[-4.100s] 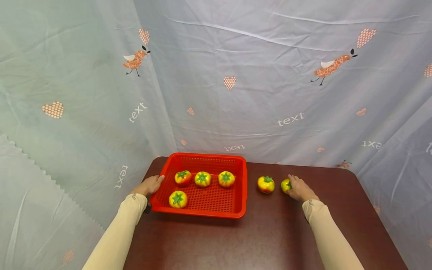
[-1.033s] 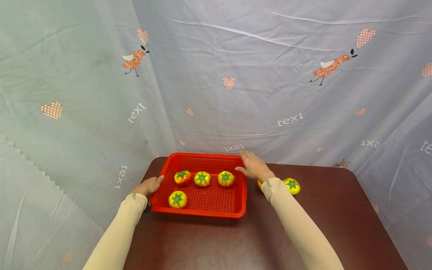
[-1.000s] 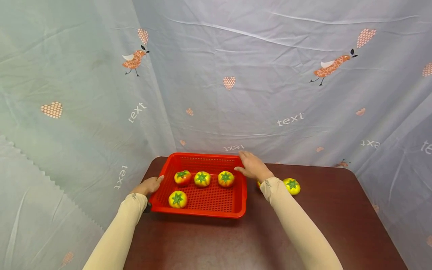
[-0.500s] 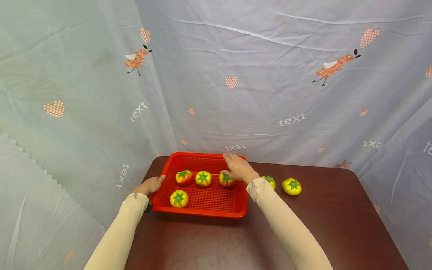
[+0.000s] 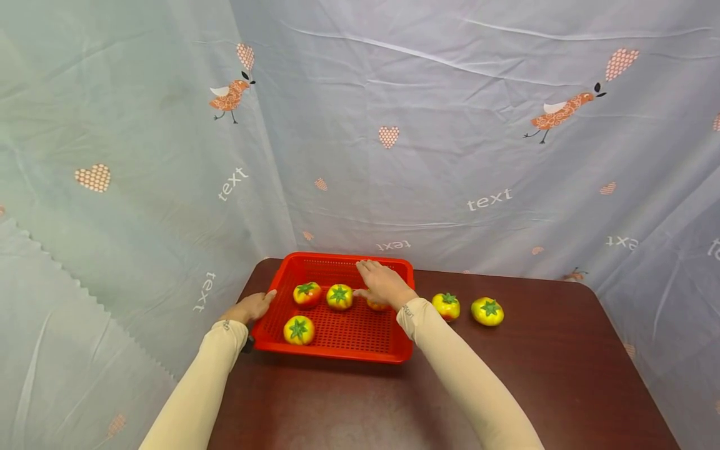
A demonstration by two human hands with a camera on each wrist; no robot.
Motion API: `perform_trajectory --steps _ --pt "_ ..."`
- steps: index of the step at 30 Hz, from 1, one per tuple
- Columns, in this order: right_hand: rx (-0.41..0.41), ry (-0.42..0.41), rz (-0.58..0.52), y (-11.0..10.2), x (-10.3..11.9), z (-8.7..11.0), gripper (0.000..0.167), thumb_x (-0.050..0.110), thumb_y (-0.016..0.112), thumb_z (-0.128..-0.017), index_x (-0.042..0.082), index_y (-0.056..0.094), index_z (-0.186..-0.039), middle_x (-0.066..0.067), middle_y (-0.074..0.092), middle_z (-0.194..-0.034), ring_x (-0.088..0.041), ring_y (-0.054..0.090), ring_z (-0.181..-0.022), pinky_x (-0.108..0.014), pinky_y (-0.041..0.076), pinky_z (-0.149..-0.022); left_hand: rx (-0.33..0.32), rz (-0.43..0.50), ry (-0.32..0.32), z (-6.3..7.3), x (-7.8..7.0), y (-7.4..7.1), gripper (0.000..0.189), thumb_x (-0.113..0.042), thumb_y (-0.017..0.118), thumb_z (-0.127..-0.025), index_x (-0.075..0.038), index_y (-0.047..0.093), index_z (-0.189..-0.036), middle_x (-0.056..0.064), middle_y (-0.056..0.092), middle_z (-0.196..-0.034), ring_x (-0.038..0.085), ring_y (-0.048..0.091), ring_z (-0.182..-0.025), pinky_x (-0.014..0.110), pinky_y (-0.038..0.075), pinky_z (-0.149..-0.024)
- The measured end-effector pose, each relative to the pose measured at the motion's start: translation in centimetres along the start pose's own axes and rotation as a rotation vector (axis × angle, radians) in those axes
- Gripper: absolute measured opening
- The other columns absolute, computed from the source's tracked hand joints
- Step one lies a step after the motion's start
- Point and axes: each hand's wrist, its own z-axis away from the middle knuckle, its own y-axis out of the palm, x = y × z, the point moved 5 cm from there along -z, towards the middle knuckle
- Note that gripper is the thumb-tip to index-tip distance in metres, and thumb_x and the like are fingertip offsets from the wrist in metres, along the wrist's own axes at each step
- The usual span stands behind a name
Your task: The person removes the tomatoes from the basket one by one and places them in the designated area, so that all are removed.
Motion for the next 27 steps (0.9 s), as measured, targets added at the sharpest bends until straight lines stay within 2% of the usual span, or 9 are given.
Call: perform_trajectory --steps 8,12,18,27 --pt "0.047 -0.085 0.086 1.5 3.7 -1.6 0.074 0.044 0.057 -0.097 0.001 0.032 -0.151 -0.016 0.035 -0.155 -0.032 0.032 -0.145 -0.042 0.027 -0.118 0.005 0.010 -0.003 0.1 0.2 0.1 0.059 -0.040 0.029 -0.106 0.008 0.053 -0.129 0.017 0.060 -0.093 0.035 0.059 -0.094 0.055 0.043 -0.099" --pt "0.084 -0.111 0.109 2.2 5.3 -2.2 0.074 0.047 0.054 -0.098 0.003 0.030 -0.152 -0.014 0.033 -0.157 -0.029 0.031 -0.146 -0.040 0.027 -0.118 0.003 0.010 0.001 0.1 0.2 0.2 0.060 -0.040 0.029 -0.106 0.009 0.051 -0.132 0.020 0.062 -0.100 0.037 0.058 -0.098 0.057 0.040 -0.102" --pt "0.084 -0.143 0.139 3.0 6.5 -2.7 0.072 0.048 0.051 -0.099 0.003 0.031 -0.152 -0.013 0.034 -0.157 -0.029 0.032 -0.146 -0.040 0.029 -0.117 -0.002 0.003 0.004 0.0 0.1 0.1 0.062 -0.041 0.027 -0.106 0.009 0.050 -0.134 0.021 0.062 -0.103 0.038 0.057 -0.103 0.059 0.036 -0.106" --pt "0.088 -0.183 0.168 3.7 7.7 -3.1 0.071 0.047 0.054 -0.098 0.002 0.035 -0.150 -0.014 0.039 -0.154 -0.029 0.037 -0.143 -0.038 0.030 -0.117 -0.009 -0.018 0.014 0.0 0.0 -0.1 0.061 -0.041 0.028 -0.106 0.009 0.051 -0.133 0.025 0.061 -0.113 0.041 0.057 -0.105 0.058 0.038 -0.104"
